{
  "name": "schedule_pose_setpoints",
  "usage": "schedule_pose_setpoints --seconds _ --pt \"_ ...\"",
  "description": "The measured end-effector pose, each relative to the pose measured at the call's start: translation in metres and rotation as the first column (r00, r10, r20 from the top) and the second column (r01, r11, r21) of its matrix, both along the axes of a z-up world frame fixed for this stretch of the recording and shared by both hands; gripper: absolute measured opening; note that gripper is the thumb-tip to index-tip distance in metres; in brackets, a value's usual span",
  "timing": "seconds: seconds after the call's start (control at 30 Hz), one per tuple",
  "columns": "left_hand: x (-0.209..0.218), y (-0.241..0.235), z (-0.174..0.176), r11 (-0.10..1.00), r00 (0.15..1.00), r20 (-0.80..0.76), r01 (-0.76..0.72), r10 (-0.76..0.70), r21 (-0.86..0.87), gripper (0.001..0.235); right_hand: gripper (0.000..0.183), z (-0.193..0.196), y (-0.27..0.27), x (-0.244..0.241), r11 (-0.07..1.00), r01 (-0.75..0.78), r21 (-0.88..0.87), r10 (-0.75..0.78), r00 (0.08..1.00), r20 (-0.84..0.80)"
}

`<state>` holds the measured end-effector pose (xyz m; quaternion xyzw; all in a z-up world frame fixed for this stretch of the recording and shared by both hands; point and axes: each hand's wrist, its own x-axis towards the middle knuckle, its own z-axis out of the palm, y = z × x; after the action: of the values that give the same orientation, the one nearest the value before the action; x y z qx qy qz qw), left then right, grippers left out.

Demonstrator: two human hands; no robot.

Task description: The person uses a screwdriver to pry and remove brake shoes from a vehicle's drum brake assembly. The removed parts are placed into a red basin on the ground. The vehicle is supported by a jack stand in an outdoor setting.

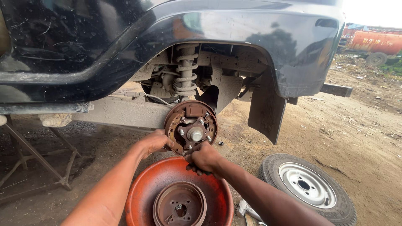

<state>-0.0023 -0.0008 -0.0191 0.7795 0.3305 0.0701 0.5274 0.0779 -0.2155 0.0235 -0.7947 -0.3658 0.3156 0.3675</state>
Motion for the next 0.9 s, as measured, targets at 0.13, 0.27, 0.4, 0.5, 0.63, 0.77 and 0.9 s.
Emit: schedule_pose_setpoints --seconds 0.13,0.27,0.4,0.5,0.63,0.77,0.9 --pt "0.002 0.002 -0.004 0.999 0.999 0.032 0.009 -0.007 -0.040 0.081 0.026 -0.034 -0.001 -0.004 0.991 0.118 0.062 -0.115 0.992 -0.051" --pt "0.005 -0.002 -0.003 0.997 1.000 -0.003 -0.024 0.024 0.068 0.079 0.028 -0.065 0.001 -0.005 0.970 0.095 0.223 -0.136 0.975 0.177" --pt "-0.002 -0.011 0.006 0.992 0.992 -0.087 -0.078 0.087 0.095 0.069 0.036 -0.050 0.005 0.003 0.980 0.176 0.089 -0.184 0.978 0.097" --pt "-0.003 -0.016 0.010 0.987 0.986 -0.097 -0.126 0.136 0.103 0.081 0.038 -0.053 0.006 -0.009 0.966 0.174 0.194 -0.231 0.915 0.330" --pt "0.005 -0.008 -0.006 0.980 0.989 -0.020 -0.141 0.145 0.138 0.074 0.042 -0.044 0.014 -0.034 0.951 0.284 0.122 -0.303 0.937 0.176" --pt "0.013 0.006 -0.015 0.982 0.994 0.044 -0.105 0.099 0.154 0.052 0.046 -0.039 0.000 -0.045 0.960 0.246 0.133 -0.273 0.928 0.254" --pt "0.013 0.010 -0.019 0.989 0.994 0.068 -0.095 0.088 0.114 0.032 0.039 -0.055 -0.006 -0.035 0.972 0.108 0.209 -0.190 0.883 0.430"
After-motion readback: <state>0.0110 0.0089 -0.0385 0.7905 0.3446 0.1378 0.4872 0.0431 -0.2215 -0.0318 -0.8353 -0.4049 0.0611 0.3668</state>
